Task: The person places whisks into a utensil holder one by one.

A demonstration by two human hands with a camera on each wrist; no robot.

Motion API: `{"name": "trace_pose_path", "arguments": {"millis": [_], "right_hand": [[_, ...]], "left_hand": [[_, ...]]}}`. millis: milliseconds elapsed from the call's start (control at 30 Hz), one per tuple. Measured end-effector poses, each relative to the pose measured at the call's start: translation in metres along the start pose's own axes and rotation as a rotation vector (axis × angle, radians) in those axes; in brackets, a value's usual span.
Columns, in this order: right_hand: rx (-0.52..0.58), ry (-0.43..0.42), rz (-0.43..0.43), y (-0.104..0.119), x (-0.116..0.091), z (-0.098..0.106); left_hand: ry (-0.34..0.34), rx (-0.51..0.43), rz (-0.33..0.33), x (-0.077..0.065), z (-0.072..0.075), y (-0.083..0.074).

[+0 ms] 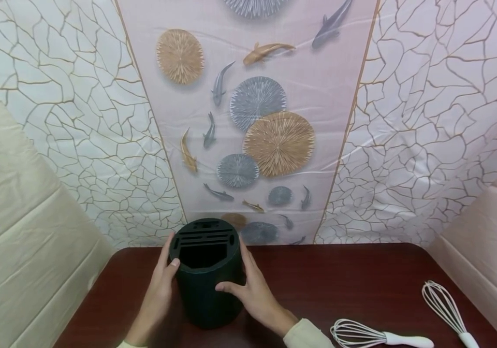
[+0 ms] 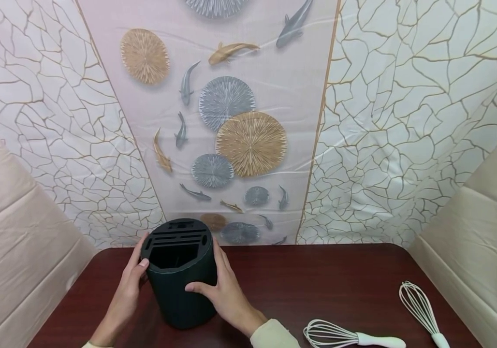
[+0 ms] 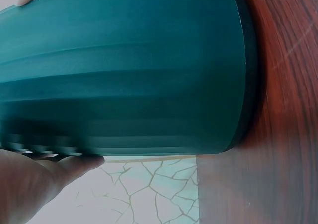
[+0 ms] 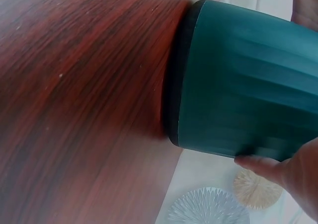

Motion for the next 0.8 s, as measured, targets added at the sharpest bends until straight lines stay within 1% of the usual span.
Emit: {"name": "trace_pose_path", "arguments": {"millis": [100, 200, 367, 500, 667, 800], "right_hand": [[-0.003, -0.003, 0.007, 0.0, -0.002, 0.005], [-0.006, -0.005, 0.012, 0.0, -0.003, 0.01], [0.017, -0.017, -0.012, -0.001, -0.007, 0.018], [0.024, -0.036, -0.032, -0.002, -0.01, 0.027], [0.011, -0.053, -0.052, -0.002, -0.014, 0.038], [0.0, -0.065, -0.059, -0.003, -0.016, 0.046]], "left_hand": [[0.004, -0.01, -0.012, 0.001, -0.004, -0.002], [0.002, -0.005, -0.009, 0.001, -0.008, -0.003], [-0.003, 0.015, -0.016, 0.002, -0.015, -0.005], [0.013, 0.022, -0.031, 0.003, -0.024, -0.009], [0.008, 0.074, -0.01, 0.006, -0.032, -0.011], [0.005, 0.064, -0.033, 0.008, -0.04, -0.014]]}}
Point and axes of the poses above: each hand's wrist, its own x-axis towards the middle knuckle, its own z-axis out of the back of the hand, y = z × x, the point moved 9 cm from there along x, towards the middle knuckle, and after that the axes turned 9 degrees about x, right-handed, at the moved point
